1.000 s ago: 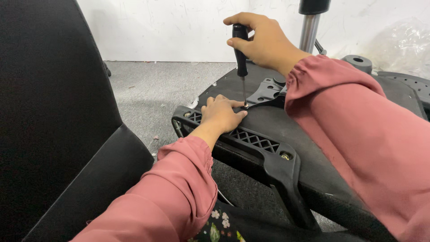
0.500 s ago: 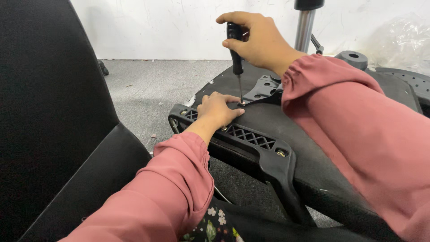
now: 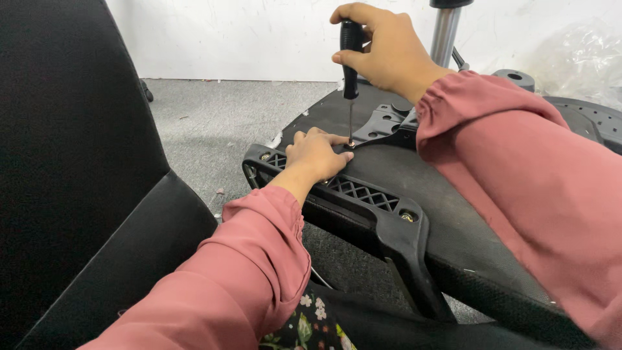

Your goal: The person uses a screwdriver to tighten screws on a metal bracket attached to an office chair seat. The person secures the bracket to the seat by hand-tightening and then using the screwdriver to fully tighten the screws.

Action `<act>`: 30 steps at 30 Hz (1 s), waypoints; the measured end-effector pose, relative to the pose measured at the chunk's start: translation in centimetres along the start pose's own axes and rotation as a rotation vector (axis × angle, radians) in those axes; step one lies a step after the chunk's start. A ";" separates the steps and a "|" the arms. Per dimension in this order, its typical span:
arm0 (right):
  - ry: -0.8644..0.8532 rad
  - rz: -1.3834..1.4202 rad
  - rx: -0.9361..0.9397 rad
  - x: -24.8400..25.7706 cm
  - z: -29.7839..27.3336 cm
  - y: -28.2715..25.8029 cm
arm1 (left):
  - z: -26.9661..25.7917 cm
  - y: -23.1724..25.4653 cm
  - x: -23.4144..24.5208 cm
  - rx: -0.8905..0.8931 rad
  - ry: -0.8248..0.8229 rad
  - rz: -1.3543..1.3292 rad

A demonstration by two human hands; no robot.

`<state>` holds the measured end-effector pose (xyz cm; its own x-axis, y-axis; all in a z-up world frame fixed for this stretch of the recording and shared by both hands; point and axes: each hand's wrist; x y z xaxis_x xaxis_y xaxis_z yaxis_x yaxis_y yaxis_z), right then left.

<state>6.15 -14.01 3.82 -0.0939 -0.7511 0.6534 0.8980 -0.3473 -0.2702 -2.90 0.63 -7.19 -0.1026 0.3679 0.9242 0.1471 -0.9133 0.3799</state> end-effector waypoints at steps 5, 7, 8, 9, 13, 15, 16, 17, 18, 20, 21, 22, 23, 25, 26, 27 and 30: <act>0.103 -0.141 0.161 0.1 -0.6 0.8 | 0.0 0.2 0.1 0.006 -0.005 -0.013; 0.090 -0.154 0.148 0.0 -0.6 1.2 | 0.0 0.2 0.1 0.009 -0.004 -0.017; 0.075 -0.131 0.128 -0.1 -0.6 1.4 | 0.0 0.1 0.1 0.007 -0.002 -0.014; 0.061 -0.108 0.107 -0.1 -0.7 1.6 | 0.0 0.1 0.0 0.006 0.000 -0.010; 0.044 -0.077 0.339 0.4 0.3 1.0 | 0.2 0.0 -0.1 0.000 0.005 -0.001; -0.094 0.014 0.036 0.6 0.8 0.0 | 0.2 -0.1 -0.2 -0.013 0.020 0.012; -0.125 0.064 -0.003 0.6 0.8 -0.5 | 0.3 -0.1 -0.3 -0.020 0.027 0.018; -0.155 0.114 -0.042 0.4 0.7 -1.1 | 0.4 0.0 -0.4 -0.020 0.025 0.019; -0.186 0.164 -0.078 0.3 0.4 -1.5 | 0.4 -0.1 -0.4 -0.020 0.025 0.019; -0.080 0.100 -0.114 -0.3 -0.3 -1.9 | 0.5 -0.2 -0.4 -0.020 0.030 0.011; -0.026 0.070 -0.130 -0.6 -0.6 -1.7 | 0.4 -0.2 -0.5 -0.021 0.034 0.003; 0.011 0.015 -0.067 -0.8 -0.5 -1.3 | 0.4 -0.3 -0.5 -0.024 0.039 -0.005; 0.047 -0.039 -0.003 -0.9 -0.3 -0.7 | 0.3 -0.4 -0.5 -0.020 0.038 -0.007; 0.096 -0.078 0.097 -0.9 0.1 0.9 | 0.3 -0.2 -0.3 -0.025 0.040 -0.016; 0.106 -0.057 0.135 -1.0 0.4 1.7 | 0.3 -0.1 -0.2 -0.021 0.034 -0.015; 0.115 -0.037 0.172 -0.9 0.6 2.4 | 0.2 -0.1 -0.1 -0.016 0.028 -0.013; 0.013 -0.051 0.129 -0.4 1.0 3.9 | 0.0 -0.2 -0.2 -0.017 0.038 -0.020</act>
<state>10.13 -14.57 3.19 -0.1455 -0.7417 0.6548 0.9398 -0.3106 -0.1429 -2.92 0.77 -7.42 -0.1428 0.3796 0.9141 0.1280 -0.9087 0.3974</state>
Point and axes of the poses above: each hand's wrist, its own z-axis towards the middle knuckle, its own x-axis out of the back of the hand, y = z × x, and after that the axes turned 3 degrees about -y, right-handed
